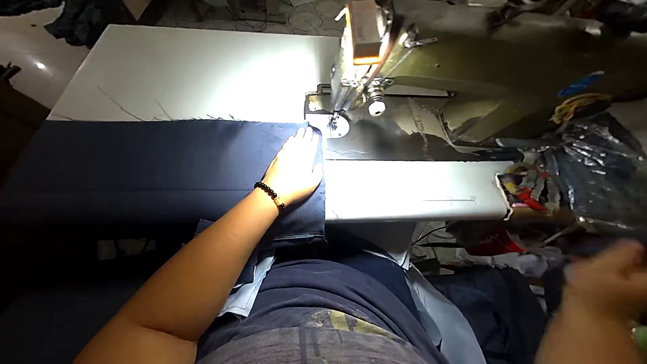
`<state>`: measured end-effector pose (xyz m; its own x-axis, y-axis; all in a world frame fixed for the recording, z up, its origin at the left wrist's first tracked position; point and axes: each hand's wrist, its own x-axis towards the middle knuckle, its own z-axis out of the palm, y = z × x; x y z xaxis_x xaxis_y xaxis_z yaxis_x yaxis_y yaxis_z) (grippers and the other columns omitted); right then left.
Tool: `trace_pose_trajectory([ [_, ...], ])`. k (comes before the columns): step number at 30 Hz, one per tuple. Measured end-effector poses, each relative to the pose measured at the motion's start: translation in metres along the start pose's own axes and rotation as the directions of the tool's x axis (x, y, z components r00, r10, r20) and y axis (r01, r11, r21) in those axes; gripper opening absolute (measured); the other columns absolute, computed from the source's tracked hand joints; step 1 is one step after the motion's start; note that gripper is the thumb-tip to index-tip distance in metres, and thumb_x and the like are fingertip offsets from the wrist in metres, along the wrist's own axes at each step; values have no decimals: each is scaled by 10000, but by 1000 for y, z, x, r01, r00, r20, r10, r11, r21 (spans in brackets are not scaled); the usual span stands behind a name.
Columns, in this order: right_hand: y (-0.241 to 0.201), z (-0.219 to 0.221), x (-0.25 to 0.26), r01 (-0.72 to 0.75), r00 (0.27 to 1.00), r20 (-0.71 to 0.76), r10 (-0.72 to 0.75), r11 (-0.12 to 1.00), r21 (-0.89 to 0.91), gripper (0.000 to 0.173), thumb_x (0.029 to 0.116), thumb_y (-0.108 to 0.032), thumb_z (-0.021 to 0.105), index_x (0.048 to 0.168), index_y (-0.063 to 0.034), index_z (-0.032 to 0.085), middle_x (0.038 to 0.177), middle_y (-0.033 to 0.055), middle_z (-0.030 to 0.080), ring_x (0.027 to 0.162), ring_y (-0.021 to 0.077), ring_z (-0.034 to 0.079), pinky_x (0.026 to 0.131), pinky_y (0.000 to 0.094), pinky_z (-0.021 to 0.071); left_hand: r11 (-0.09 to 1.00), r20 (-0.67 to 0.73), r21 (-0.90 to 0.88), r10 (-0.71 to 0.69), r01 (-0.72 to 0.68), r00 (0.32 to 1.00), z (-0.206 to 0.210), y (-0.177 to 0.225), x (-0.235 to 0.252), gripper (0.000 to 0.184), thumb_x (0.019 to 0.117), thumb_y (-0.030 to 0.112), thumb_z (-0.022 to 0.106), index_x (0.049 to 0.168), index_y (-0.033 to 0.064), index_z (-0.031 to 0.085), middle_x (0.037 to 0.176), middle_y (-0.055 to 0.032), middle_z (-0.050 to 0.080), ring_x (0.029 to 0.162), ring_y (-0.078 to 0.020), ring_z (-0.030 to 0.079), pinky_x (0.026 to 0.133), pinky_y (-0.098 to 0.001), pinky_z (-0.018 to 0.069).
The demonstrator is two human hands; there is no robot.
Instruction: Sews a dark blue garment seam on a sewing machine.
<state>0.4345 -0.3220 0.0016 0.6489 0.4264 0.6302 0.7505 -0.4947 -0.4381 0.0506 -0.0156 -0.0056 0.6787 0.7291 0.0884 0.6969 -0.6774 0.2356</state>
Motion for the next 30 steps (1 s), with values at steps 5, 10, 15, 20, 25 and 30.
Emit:
trace_pose_trajectory([
  [5,-176,91,0,264,829,484,-279,959,100,302,1040,-122,513,1172,123,631,1177,356,626,1157,540,591,994,660,465,1000,-58,-13,20,-21,998,-7,4,19,510,1020,265,430,1461,36,547,1519,-177,512,1392,-367,492,1049,-594,423],
  [10,-265,128,-23,402,563,685,-463,877,263,283,999,-93,557,1227,-32,713,1246,234,652,1202,458,574,945,571,508,997,37,75,22,-25,999,-1,-5,10,628,1059,369,317,1641,139,271,1702,-36,270,1580,-261,211,1242,-613,144],
  [15,-232,157,37,293,622,720,-309,944,153,459,997,-161,621,1448,-84,581,1451,268,518,1348,537,436,980,729,411,997,41,66,30,-32,999,-3,0,3,589,1079,334,300,1645,173,273,1708,26,254,1594,-270,156,1231,-672,81],
  [20,-221,155,44,222,605,742,-289,956,191,368,976,-181,692,1258,51,649,1258,293,620,1274,465,537,1103,602,386,996,20,70,49,-50,999,2,1,8,576,1096,318,266,1628,98,298,1697,-53,284,1582,-280,209,1244,-637,110],
  [25,-240,86,2,157,223,669,-709,703,694,129,943,-82,632,984,-7,729,862,88,710,808,153,682,742,364,576,988,-55,-129,83,-89,995,0,-8,15,528,1108,304,309,1541,42,459,1612,-136,430,1528,-308,345,1256,-491,229],
  [30,-304,111,-38,33,269,498,-824,525,851,194,977,-58,595,1098,35,715,1033,150,720,972,192,692,884,373,554,794,-107,-607,-46,-29,993,-18,-18,14,417,1102,117,327,1415,-31,559,1421,-155,617,1354,-220,560,1167,-379,388],
])
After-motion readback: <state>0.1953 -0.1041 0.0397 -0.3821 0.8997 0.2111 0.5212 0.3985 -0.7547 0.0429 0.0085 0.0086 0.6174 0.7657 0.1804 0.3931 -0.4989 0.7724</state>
